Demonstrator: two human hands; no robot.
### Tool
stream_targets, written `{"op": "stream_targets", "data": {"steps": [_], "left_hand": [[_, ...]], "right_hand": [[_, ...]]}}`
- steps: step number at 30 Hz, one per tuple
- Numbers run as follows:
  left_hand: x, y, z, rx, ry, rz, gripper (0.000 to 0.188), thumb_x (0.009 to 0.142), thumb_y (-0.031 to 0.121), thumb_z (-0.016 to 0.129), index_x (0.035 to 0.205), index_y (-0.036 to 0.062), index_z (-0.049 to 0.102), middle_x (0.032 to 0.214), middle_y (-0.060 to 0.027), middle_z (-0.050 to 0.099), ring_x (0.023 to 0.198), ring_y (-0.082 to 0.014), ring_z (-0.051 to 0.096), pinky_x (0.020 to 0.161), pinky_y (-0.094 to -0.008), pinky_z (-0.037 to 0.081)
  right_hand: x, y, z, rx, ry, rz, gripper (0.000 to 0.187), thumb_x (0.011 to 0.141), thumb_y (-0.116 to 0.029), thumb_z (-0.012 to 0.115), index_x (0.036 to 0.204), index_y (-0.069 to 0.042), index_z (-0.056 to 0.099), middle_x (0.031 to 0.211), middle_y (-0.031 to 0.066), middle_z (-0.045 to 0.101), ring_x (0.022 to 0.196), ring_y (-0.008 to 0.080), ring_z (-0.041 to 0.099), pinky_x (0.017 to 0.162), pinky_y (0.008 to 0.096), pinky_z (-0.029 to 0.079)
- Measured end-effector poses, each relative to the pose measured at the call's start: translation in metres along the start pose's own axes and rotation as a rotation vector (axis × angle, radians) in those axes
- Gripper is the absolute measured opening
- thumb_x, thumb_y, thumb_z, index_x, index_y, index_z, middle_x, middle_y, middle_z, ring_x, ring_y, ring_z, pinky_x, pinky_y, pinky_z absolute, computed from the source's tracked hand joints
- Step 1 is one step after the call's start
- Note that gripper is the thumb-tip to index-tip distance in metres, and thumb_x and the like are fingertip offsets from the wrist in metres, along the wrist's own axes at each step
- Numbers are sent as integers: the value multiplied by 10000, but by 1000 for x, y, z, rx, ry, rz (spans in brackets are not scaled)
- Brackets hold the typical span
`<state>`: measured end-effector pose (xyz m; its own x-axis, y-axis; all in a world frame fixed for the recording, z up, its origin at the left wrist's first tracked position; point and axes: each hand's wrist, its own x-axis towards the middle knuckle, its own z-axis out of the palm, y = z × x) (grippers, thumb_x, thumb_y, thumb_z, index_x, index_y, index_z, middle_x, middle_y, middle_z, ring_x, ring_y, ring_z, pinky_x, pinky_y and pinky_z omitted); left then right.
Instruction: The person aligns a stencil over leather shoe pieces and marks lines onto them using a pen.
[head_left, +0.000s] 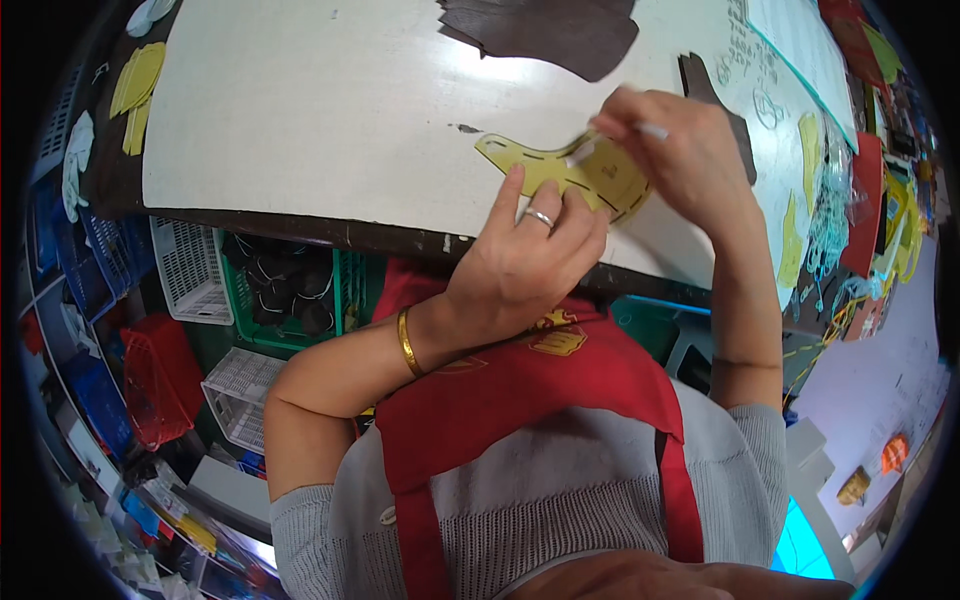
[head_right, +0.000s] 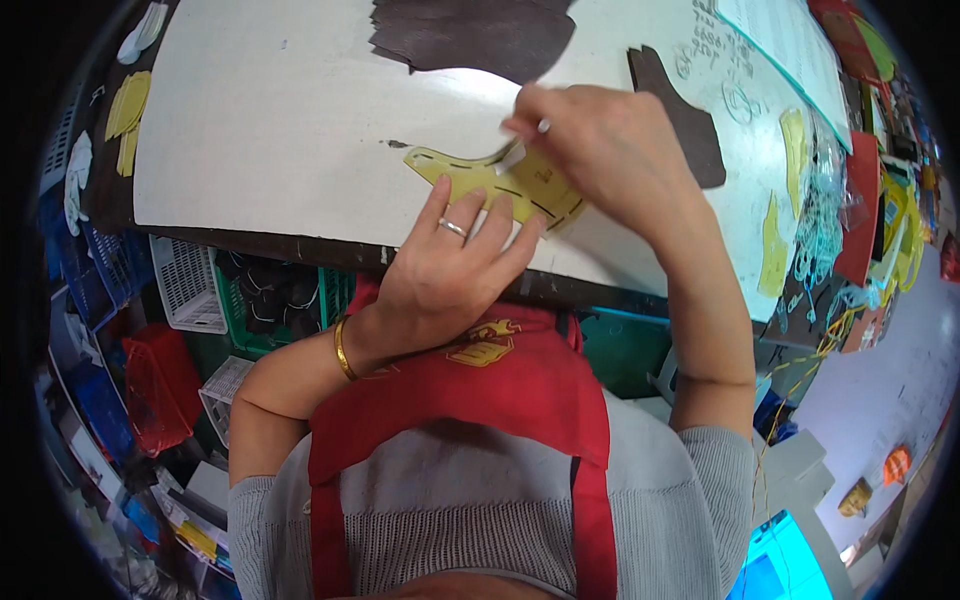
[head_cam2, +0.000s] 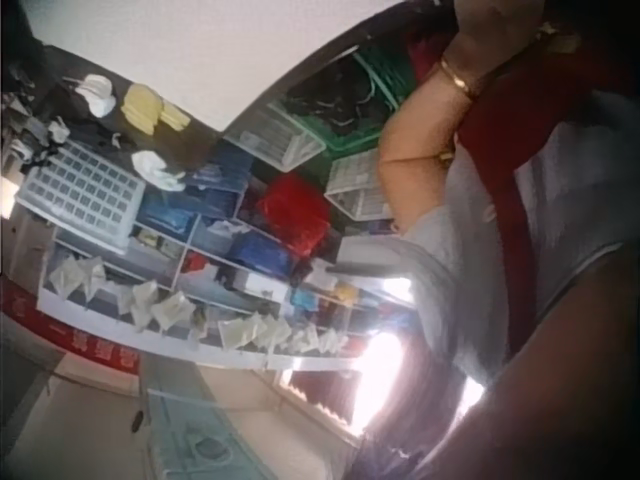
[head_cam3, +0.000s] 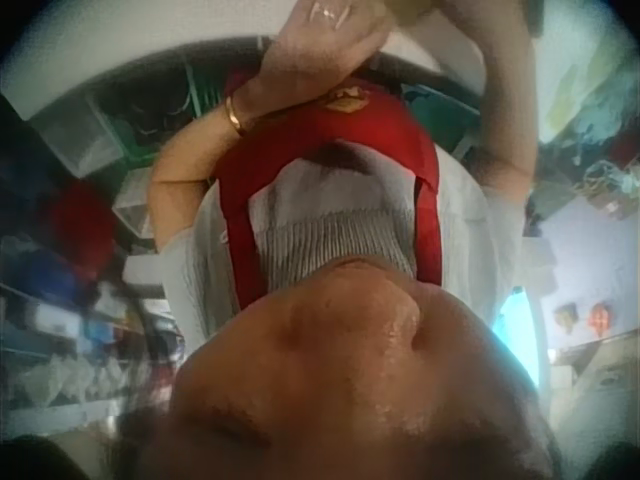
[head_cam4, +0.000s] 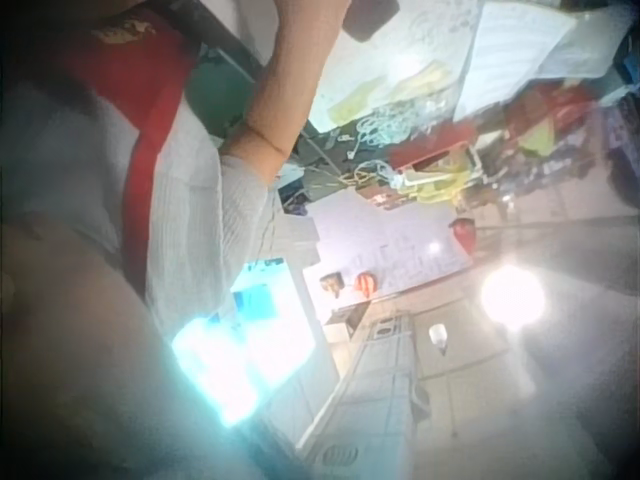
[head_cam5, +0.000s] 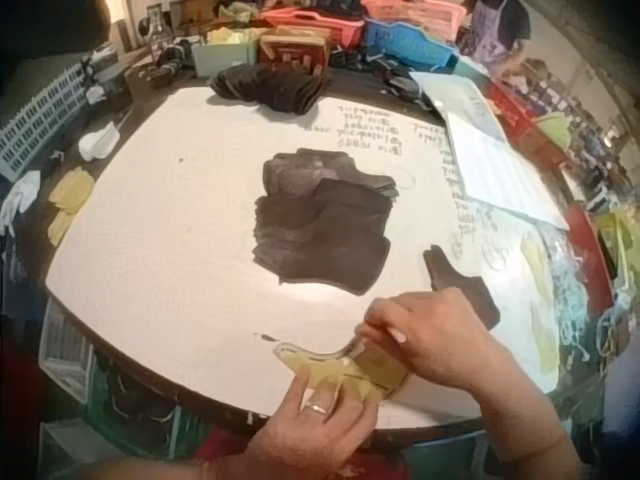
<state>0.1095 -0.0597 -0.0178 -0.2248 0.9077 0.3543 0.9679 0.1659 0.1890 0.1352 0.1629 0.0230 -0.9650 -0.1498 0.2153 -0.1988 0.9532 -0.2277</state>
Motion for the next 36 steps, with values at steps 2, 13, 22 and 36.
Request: {"op": "stream_targets", "data": {"steps": [2, 13, 22, 36], "left_hand": [[1, 1, 0, -11, -15, -11, 317, 889, 189, 598, 1172, 82, 693, 1126, -155, 626, 1089, -321, 641, 1033, -539, 513], [2, 2, -1, -37, -4, -10, 300, 869, 169, 614, 1132, 46, 685, 1105, -141, 643, 1047, -314, 641, 1004, -539, 532], [14, 4, -3, 61, -72, 10, 381, 849, 165, 607, 1219, 137, 697, 1021, -99, 614, 983, -286, 622, 971, -514, 558], [24, -10, -1, 90, -5, 46, 248, 780, 128, 661, 1020, 79, 700, 867, -29, 607, 746, -209, 598, 651, -293, 530]], "right_hand": [[-2, -4, -6, -38, 33, 47, 194, 967, -279, 679, 899, -104, 628, 709, 53, 661, 648, 276, 673, 548, 394, 504], [-59, -27, -14, 88, -49, 101, 219, 995, -253, 653, 868, -78, 616, 722, 60, 665, 631, 274, 662, 549, 369, 502], [-77, -20, 8, 40, 274, 520, 229, 1020, -225, 637, 832, -94, 640, 619, 82, 630, 538, 260, 646, 495, 376, 482], [-37, -23, -3, 127, -102, 740, 269, 981, -287, 612, 1098, -58, 689, 911, 170, 713, 878, 366, 681, 801, 443, 547]]}}
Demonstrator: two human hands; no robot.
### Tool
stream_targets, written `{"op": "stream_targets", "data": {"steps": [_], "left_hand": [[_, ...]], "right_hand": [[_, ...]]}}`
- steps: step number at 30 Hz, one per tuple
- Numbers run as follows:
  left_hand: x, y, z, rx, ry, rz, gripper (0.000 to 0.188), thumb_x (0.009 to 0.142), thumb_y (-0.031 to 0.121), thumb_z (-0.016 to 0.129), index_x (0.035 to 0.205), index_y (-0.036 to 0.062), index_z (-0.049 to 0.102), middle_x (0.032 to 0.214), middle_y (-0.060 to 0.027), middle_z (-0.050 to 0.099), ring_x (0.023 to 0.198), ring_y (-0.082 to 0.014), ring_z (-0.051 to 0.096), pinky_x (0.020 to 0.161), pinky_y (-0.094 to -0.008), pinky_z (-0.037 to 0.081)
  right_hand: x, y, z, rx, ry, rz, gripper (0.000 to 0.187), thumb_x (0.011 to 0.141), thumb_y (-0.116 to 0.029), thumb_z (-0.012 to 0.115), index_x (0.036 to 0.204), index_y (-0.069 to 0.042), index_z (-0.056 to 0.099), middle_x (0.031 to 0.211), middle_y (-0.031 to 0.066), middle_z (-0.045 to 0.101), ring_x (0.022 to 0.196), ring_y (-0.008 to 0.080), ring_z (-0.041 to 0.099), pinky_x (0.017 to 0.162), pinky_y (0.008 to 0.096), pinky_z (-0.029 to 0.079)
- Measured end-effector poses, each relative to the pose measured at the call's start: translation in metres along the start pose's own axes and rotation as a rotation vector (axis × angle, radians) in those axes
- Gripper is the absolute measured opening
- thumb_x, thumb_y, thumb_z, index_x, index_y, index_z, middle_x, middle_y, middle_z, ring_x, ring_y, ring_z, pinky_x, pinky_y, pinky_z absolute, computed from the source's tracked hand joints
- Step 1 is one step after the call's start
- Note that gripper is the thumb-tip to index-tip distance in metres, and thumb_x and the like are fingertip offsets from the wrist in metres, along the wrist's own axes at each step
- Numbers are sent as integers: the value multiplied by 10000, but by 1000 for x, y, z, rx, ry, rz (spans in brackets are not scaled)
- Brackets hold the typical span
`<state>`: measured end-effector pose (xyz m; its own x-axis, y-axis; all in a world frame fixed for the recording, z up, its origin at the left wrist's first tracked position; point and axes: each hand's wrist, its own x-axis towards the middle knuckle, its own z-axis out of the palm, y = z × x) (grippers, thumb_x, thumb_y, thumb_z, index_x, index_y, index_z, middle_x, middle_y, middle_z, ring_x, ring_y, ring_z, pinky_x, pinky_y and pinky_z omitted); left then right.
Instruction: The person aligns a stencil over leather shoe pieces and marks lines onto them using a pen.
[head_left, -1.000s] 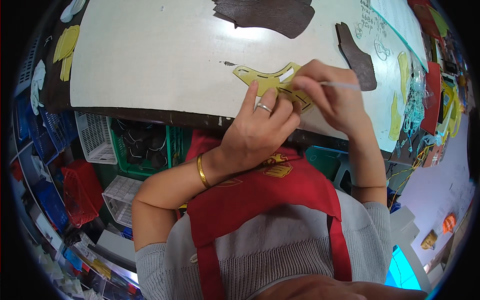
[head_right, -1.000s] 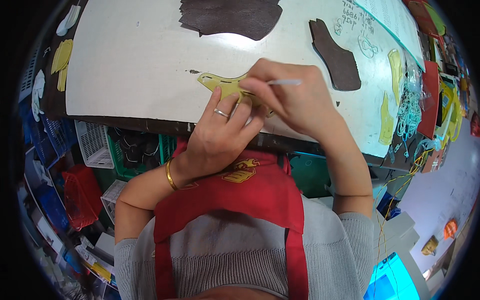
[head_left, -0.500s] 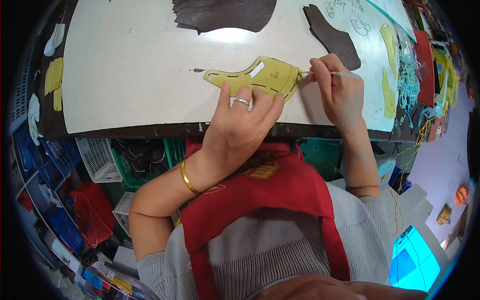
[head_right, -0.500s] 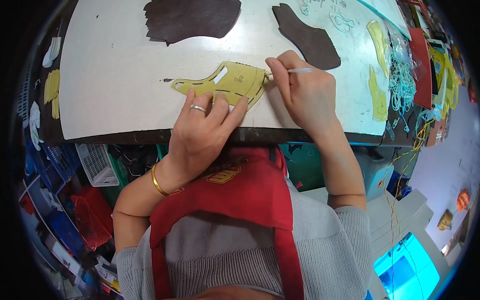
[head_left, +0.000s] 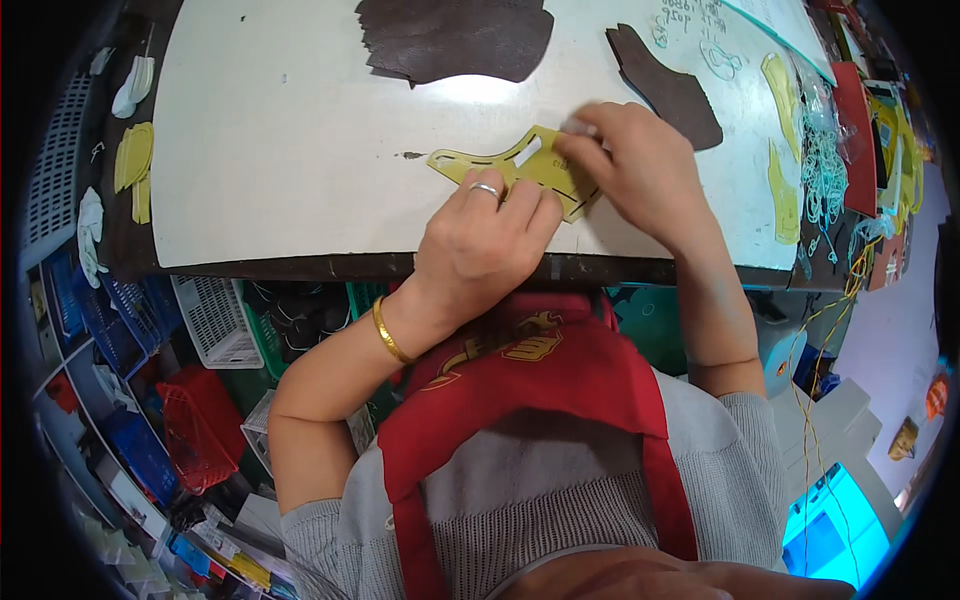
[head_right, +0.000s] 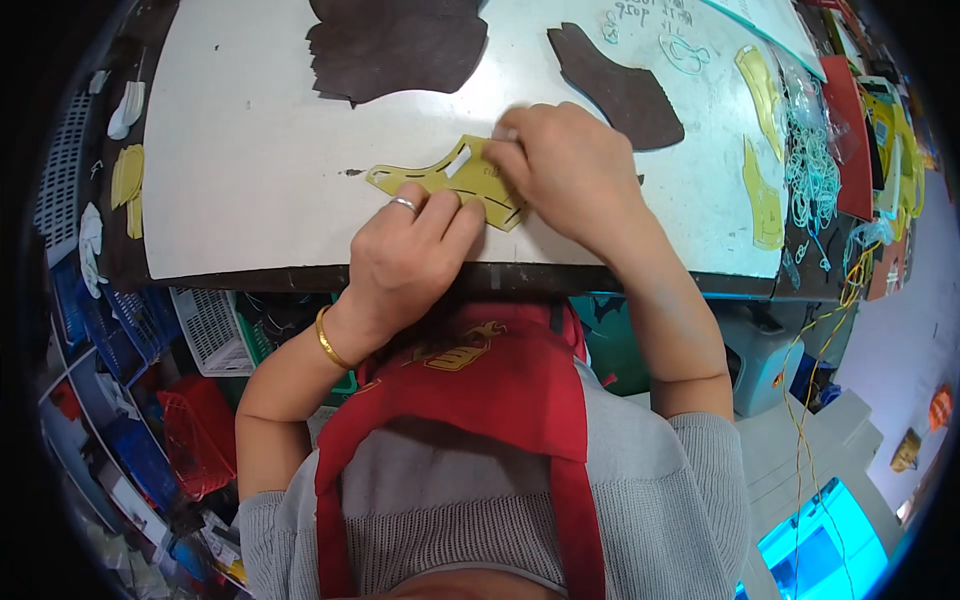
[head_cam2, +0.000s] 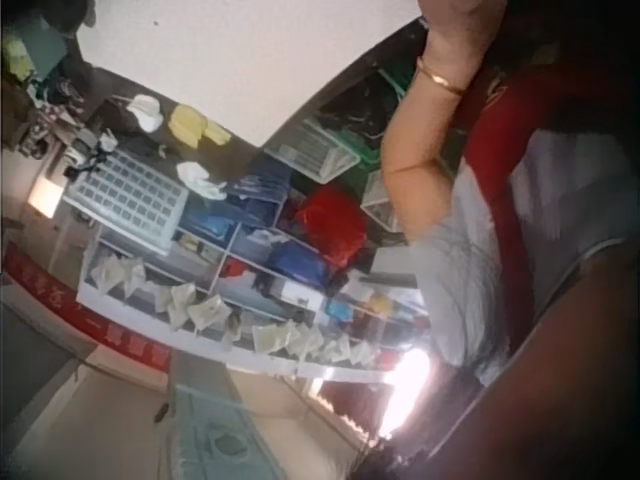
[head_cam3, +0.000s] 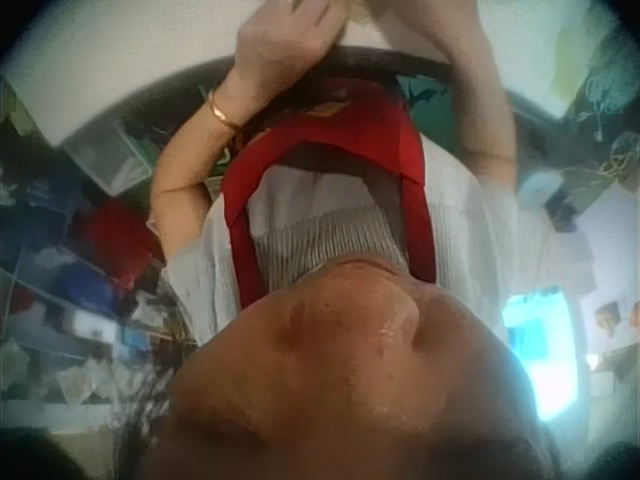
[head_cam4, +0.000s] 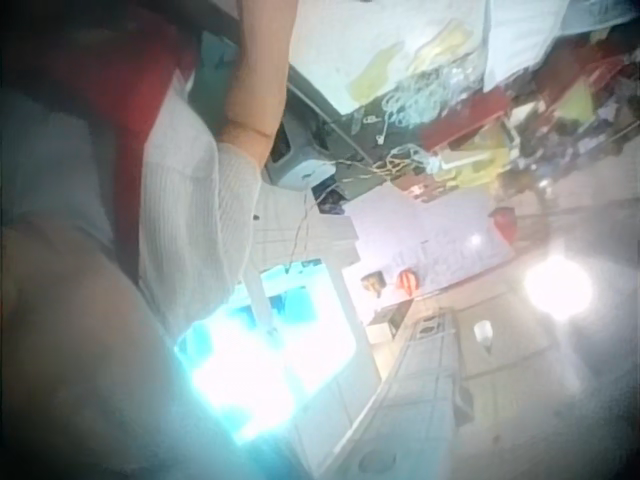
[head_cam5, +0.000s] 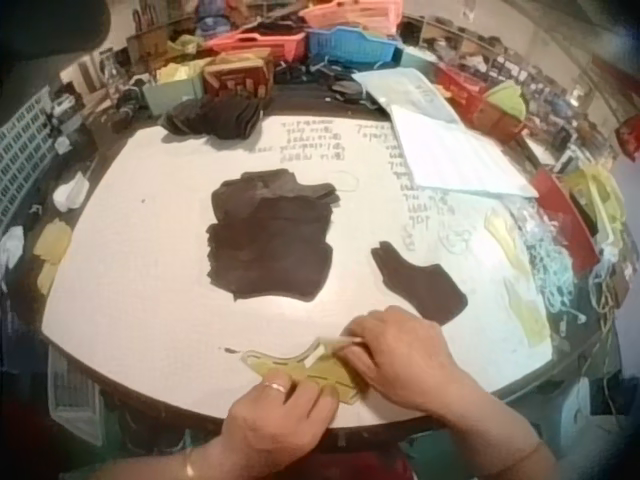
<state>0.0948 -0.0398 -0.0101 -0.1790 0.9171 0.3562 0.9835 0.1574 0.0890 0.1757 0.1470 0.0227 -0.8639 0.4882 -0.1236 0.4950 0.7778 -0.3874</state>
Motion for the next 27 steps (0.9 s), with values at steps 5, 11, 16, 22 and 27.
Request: {"op": "stream_targets", "data": {"steps": [5, 11, 16, 22, 27], "left_hand": [[19, -29, 12, -152, 214, 119, 289, 782, 113, 697, 1065, 62, 677, 1002, -81, 652, 906, -264, 647, 787, -378, 558], [11, -35, 8, -132, -25, -180, 510, 729, 153, 818, 1169, 1, 610, 1129, -136, 612, 1016, -326, 593, 860, -415, 505], [-25, 4, -2, -312, 57, -115, 552, 707, 154, 818, 1201, -5, 634, 1169, -131, 611, 1053, -324, 603, 932, -442, 508], [-33, 13, -7, -264, 2, -247, 638, 761, 256, 817, 1273, -66, 614, 1260, -205, 606, 1222, -397, 546, 1051, -475, 475], [-37, 14, -3, -299, -10, -269, 668, 772, 277, 820, 1280, -98, 603, 1283, -246, 595, 1259, -435, 525, 1076, -500, 458]], "right_hand": [[-8, 54, -20, 761, 65, 14, 178, 979, -176, 694, 1050, -22, 750, 907, 34, 726, 856, 105, 671, 748, 279, 535], [7, 126, -36, 381, 460, 47, 283, 1019, -254, 670, 1144, -9, 739, 923, 28, 727, 809, 67, 648, 730, 222, 510], [-6, 41, -5, 645, 137, -39, 257, 1013, -266, 673, 1081, -26, 735, 831, 32, 715, 727, 74, 616, 659, 241, 500], [12, 11, 13, 487, -97, -131, 257, 975, -275, 690, 1042, -32, 739, 788, 142, 711, 685, 200, 686, 661, 318, 532], [18, 11, 20, 334, -89, -198, 260, 978, -297, 678, 1040, -53, 743, 796, 146, 722, 703, 271, 714, 664, 349, 543]]}}
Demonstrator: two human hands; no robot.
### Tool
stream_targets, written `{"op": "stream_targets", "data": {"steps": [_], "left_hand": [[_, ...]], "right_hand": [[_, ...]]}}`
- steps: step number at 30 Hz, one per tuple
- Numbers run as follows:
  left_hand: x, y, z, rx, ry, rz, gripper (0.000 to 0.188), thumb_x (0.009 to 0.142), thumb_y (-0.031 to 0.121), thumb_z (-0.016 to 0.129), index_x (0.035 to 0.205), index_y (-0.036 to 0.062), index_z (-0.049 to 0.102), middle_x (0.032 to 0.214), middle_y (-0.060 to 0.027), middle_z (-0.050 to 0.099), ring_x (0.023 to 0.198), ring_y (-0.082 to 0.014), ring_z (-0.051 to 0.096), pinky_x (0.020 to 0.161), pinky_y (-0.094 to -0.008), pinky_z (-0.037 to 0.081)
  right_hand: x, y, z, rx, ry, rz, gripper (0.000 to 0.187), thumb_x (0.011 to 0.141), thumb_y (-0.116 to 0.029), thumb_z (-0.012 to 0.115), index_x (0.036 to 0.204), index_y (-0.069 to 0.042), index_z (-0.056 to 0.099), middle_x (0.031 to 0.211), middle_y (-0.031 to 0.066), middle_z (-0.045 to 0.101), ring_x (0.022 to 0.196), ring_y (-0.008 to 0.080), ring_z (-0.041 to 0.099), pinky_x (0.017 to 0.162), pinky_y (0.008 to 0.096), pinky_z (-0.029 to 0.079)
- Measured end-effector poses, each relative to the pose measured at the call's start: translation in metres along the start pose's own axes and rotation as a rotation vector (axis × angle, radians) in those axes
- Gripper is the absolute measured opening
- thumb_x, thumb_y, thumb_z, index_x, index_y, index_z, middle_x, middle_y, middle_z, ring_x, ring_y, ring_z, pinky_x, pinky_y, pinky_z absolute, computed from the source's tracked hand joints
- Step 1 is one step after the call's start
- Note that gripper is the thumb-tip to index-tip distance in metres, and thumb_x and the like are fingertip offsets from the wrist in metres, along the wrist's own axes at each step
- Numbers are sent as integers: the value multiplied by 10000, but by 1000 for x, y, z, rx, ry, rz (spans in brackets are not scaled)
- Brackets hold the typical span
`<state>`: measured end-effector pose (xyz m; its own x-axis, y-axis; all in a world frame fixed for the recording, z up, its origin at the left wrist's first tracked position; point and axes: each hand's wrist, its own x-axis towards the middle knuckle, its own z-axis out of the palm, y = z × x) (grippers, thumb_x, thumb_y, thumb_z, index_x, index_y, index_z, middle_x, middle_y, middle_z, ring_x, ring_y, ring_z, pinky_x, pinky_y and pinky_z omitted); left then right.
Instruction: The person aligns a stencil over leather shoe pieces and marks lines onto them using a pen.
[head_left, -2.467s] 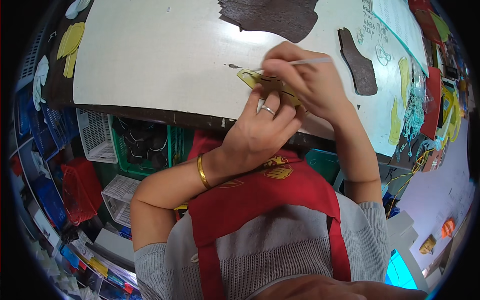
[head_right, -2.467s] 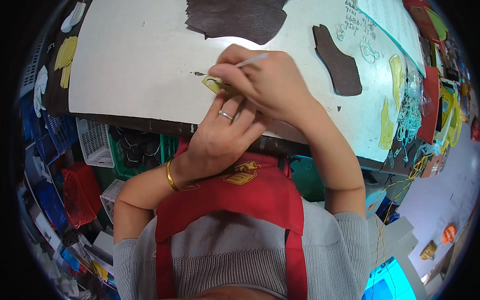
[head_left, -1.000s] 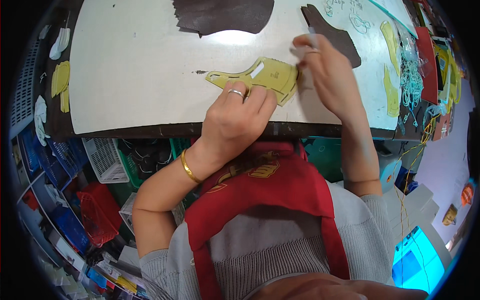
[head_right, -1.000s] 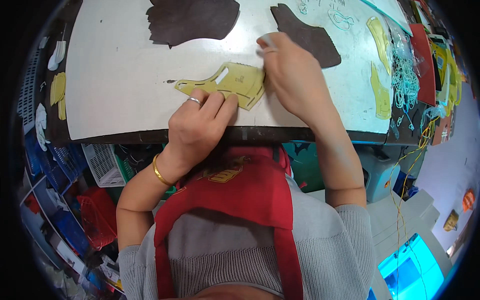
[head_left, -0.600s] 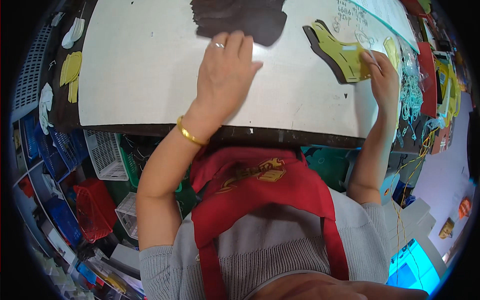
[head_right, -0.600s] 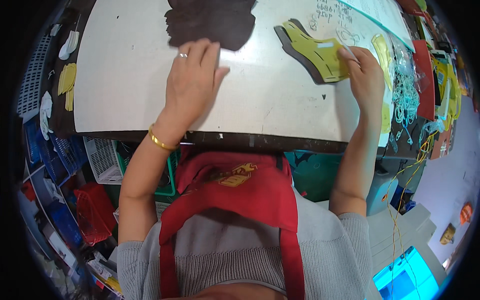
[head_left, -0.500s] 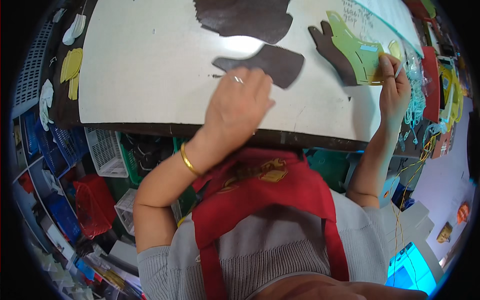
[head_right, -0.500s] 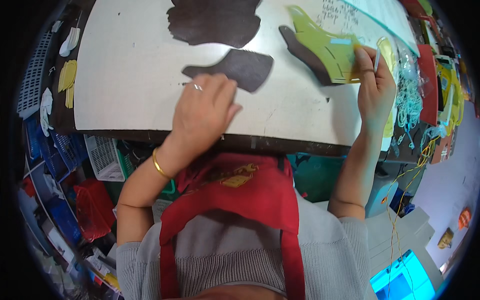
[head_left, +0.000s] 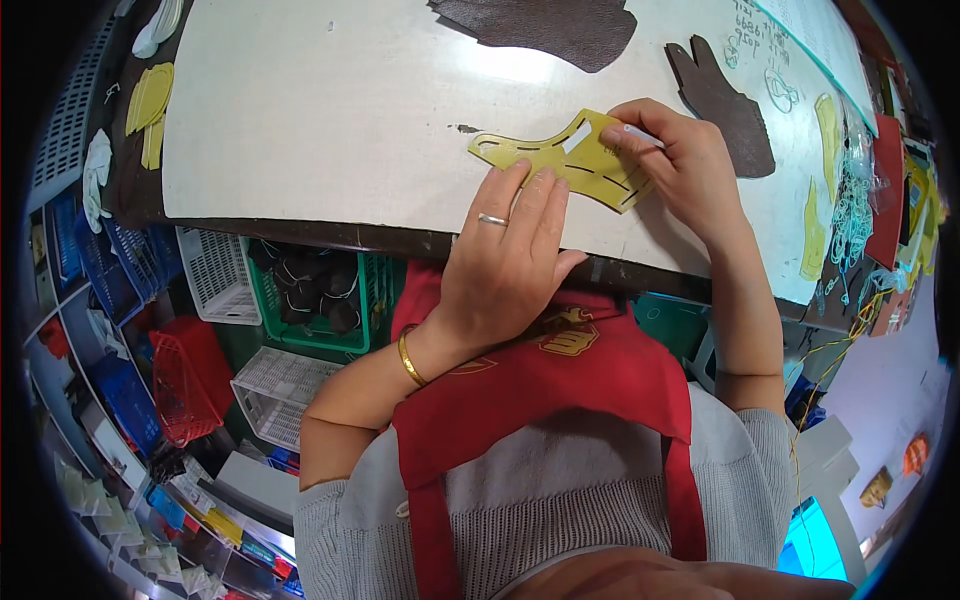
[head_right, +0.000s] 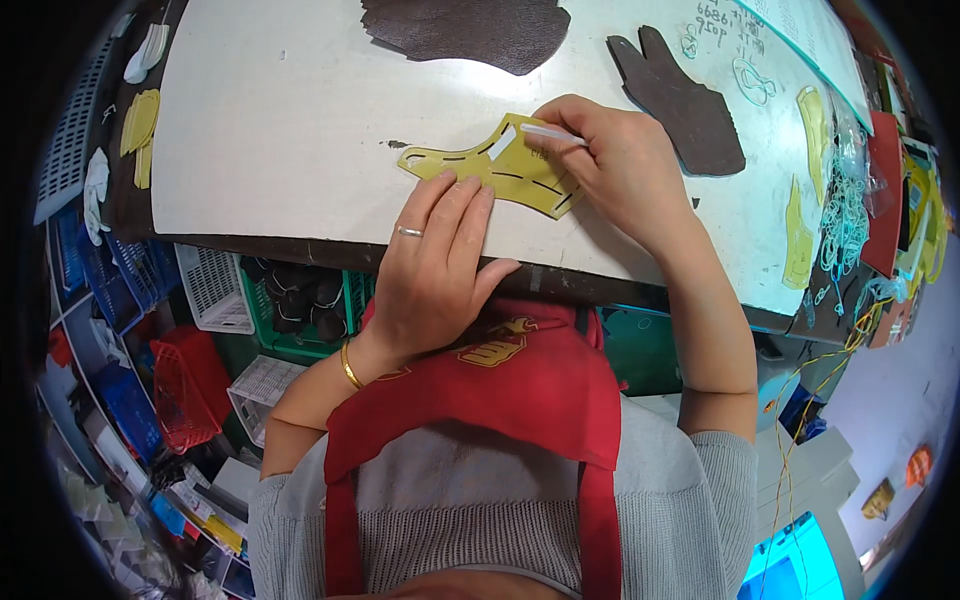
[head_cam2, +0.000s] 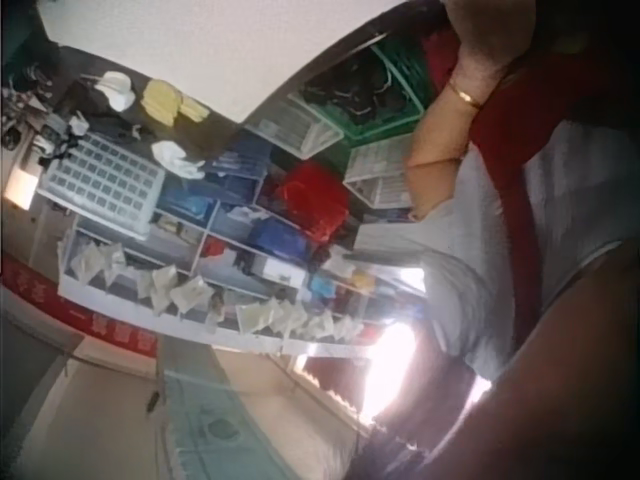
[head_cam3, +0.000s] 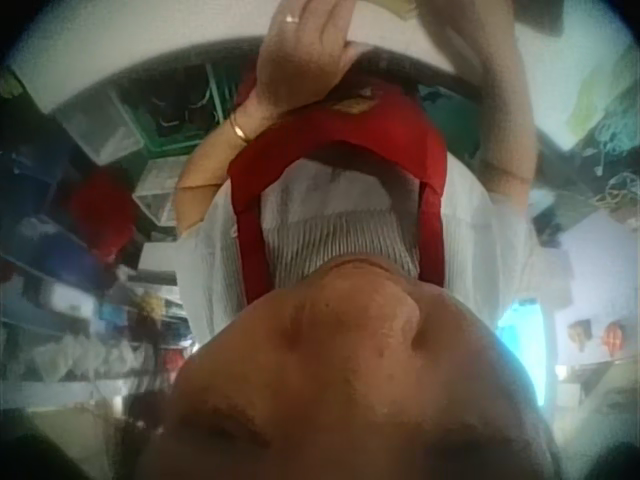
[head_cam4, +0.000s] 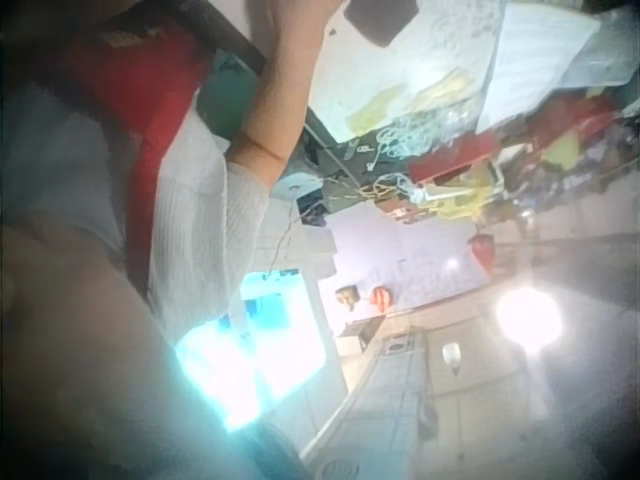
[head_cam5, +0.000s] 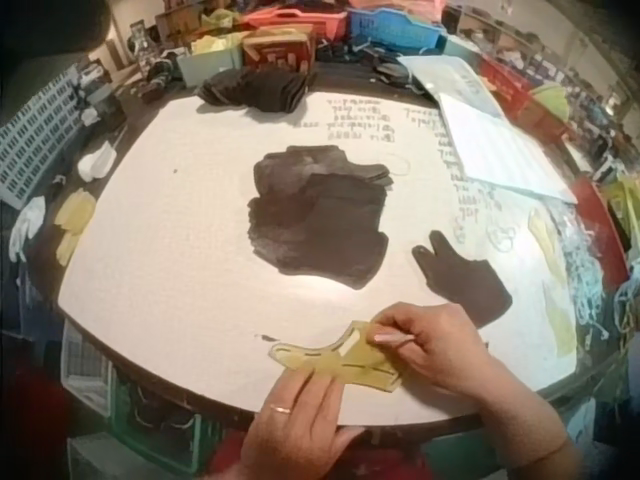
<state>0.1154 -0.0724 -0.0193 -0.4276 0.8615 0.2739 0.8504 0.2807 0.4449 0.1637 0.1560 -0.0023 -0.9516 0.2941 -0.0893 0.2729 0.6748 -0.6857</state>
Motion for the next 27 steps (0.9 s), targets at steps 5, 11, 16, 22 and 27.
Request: {"op": "stream_targets", "data": {"steps": [5, 11, 16, 22, 27], "left_hand": [[8, -2, -6, 91, -2, 24, 532, 773, 202, 803, 1196, -85, 652, 1209, -201, 637, 1169, -370, 596, 1048, -475, 488], [26, -18, -9, 159, 30, 156, 330, 762, 92, 703, 1078, -3, 713, 941, -89, 640, 864, -240, 647, 749, -344, 569], [31, -14, -10, 187, 74, 210, 343, 759, 97, 666, 1089, 23, 723, 919, -77, 622, 803, -214, 604, 670, -307, 548], [28, -5, -6, 259, 45, 202, 375, 799, 119, 640, 1150, 15, 722, 1021, -121, 655, 904, -265, 637, 836, -385, 579], [21, 0, -4, 265, -1, 152, 381, 843, 140, 606, 1187, 8, 702, 1110, -162, 649, 1058, -308, 646, 1023, -495, 527]], "right_hand": [[0, -5, -1, -78, 10, 35, 265, 952, -297, 713, 1048, -51, 732, 807, 137, 732, 715, 263, 724, 661, 345, 543], [-9, 14, -12, 58, 108, 132, 304, 856, -258, 823, 1042, -40, 722, 844, 94, 759, 785, 176, 754, 686, 296, 557], [-13, 8, -8, -36, 143, 88, 273, 864, -240, 811, 1030, -43, 719, 849, 102, 757, 783, 202, 758, 684, 303, 563], [1, 10, -23, -287, 338, -111, 174, 918, -235, 737, 953, -66, 713, 838, 78, 715, 724, 261, 706, 638, 343, 533], [19, -21, -21, -323, 394, -501, 272, 1017, -294, 587, 928, -75, 723, 817, 85, 707, 714, 260, 699, 621, 361, 531]]}}
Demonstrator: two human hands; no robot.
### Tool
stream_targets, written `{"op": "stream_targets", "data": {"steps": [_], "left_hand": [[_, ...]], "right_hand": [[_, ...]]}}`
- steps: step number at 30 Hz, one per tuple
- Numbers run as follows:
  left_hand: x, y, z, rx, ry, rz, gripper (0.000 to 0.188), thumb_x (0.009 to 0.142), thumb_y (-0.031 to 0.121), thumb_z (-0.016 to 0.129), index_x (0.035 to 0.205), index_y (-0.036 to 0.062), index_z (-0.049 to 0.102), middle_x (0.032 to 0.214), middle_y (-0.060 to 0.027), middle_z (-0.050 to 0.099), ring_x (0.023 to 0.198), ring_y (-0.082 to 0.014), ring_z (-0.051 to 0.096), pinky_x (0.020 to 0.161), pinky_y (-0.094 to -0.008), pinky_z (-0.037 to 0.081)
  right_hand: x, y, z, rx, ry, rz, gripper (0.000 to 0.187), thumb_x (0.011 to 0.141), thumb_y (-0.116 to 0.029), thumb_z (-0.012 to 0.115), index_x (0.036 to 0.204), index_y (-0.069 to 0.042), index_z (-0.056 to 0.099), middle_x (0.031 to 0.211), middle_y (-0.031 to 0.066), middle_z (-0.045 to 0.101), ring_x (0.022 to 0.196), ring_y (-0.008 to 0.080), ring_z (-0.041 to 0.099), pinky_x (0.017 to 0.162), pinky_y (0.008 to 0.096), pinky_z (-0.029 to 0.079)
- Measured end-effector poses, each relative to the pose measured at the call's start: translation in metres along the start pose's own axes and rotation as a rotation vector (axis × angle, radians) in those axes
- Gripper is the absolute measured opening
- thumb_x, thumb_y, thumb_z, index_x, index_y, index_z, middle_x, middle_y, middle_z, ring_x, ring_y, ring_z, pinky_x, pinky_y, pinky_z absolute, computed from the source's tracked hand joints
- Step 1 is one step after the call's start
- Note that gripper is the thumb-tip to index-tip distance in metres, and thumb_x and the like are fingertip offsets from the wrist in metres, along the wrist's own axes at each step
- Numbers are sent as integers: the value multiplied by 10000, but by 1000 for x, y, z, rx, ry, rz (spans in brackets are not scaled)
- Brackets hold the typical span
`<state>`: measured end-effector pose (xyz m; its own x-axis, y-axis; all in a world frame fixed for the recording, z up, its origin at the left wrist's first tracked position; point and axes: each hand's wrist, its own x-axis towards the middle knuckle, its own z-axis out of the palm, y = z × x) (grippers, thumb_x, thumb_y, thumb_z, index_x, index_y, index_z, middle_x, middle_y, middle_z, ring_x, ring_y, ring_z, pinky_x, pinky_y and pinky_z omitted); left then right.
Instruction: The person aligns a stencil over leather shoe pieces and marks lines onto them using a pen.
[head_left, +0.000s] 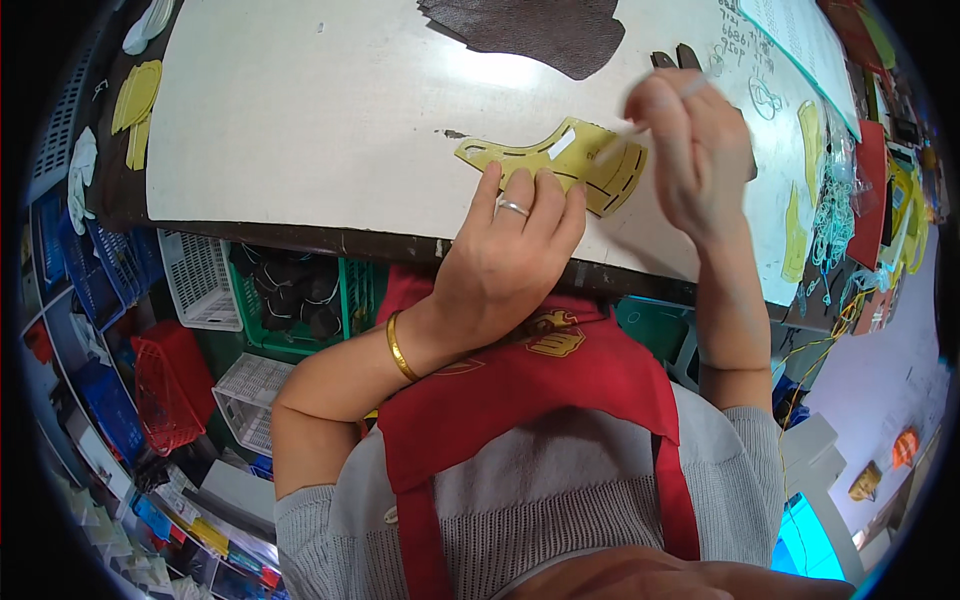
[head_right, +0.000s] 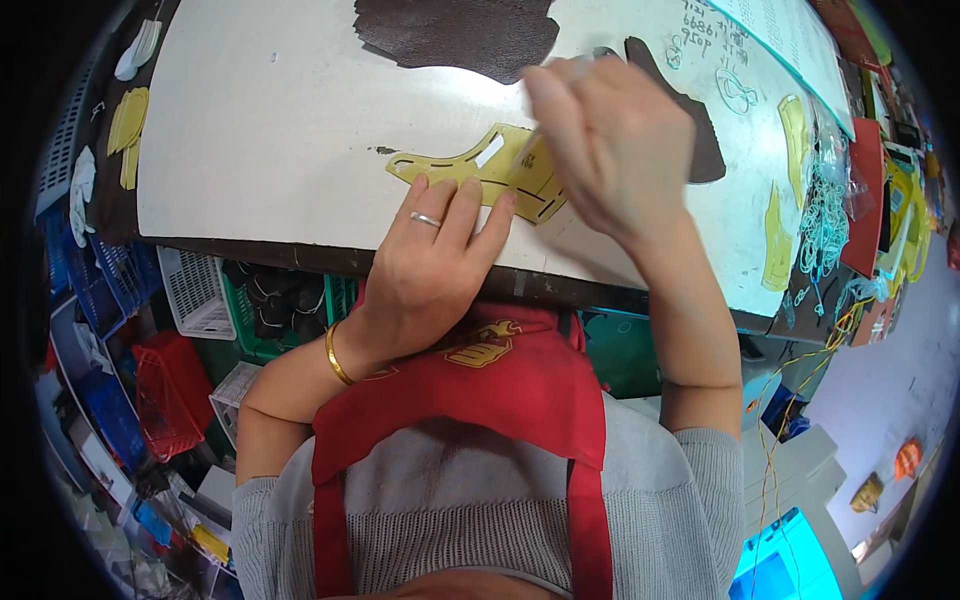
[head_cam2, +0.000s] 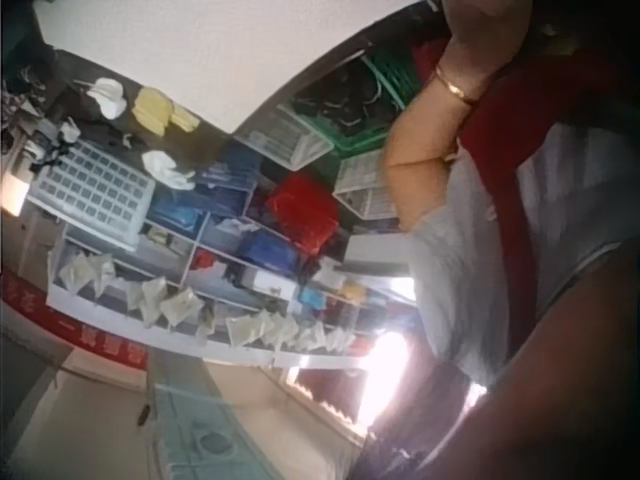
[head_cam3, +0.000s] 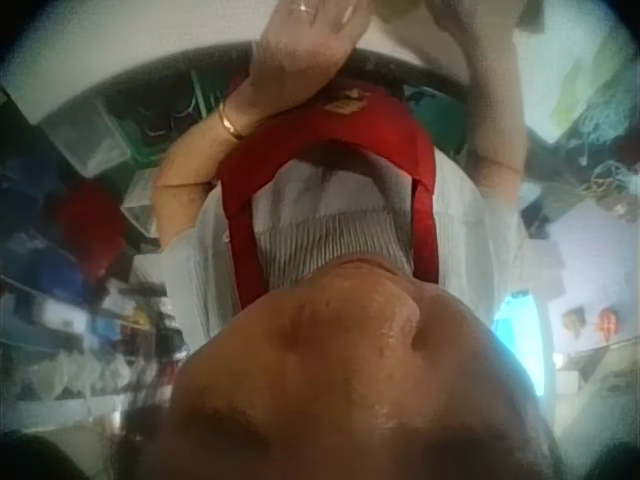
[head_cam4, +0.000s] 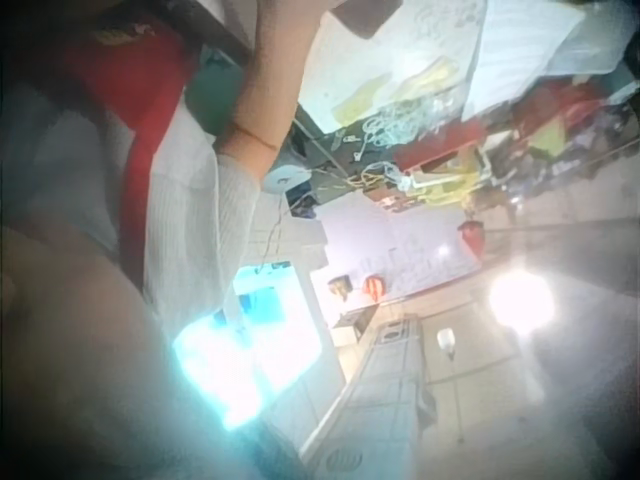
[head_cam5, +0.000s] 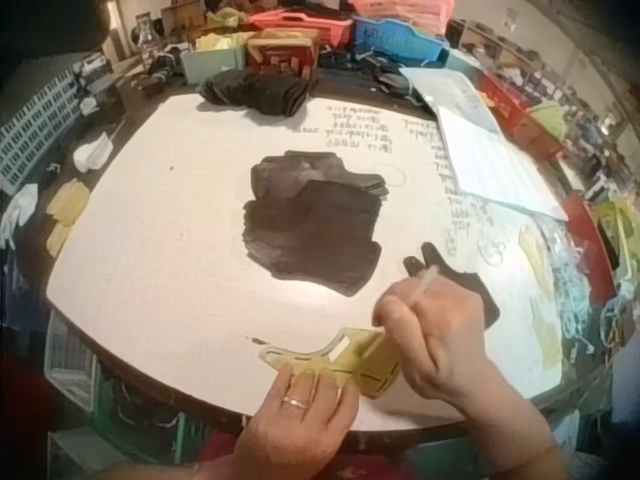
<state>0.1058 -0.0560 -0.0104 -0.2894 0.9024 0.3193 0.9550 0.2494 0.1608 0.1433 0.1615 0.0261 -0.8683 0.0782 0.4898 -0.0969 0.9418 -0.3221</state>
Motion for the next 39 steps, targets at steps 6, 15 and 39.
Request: {"op": "stream_targets", "data": {"steps": [6, 15, 39], "left_hand": [[-3, 3, 11, 58, 44, 4, 314, 881, 242, 585, 1088, 30, 691, 1136, -141, 612, 1101, -312, 601, 1031, -525, 497], [-4, 4, 10, 28, 21, -2, 293, 885, 235, 590, 1058, 25, 700, 1055, -109, 592, 1026, -269, 604, 1030, -563, 499], [1, 7, 8, 16, -19, 18, 291, 856, 165, 603, 1090, 18, 695, 1025, -92, 590, 953, -250, 582, 980, -547, 522]], "right_hand": [[19, -33, 46, 548, -335, 137, 360, 1066, -305, 535, 938, -22, 717, 821, 97, 705, 638, 236, 668, 622, 337, 509], [15, 4, 19, 87, -313, -205, 209, 990, -295, 651, 892, -113, 621, 698, 70, 664, 651, 272, 680, 538, 391, 504], [-48, -6, -8, 139, -256, -51, 178, 966, -231, 686, 892, -84, 620, 692, 68, 637, 589, 288, 636, 534, 382, 488]]}}
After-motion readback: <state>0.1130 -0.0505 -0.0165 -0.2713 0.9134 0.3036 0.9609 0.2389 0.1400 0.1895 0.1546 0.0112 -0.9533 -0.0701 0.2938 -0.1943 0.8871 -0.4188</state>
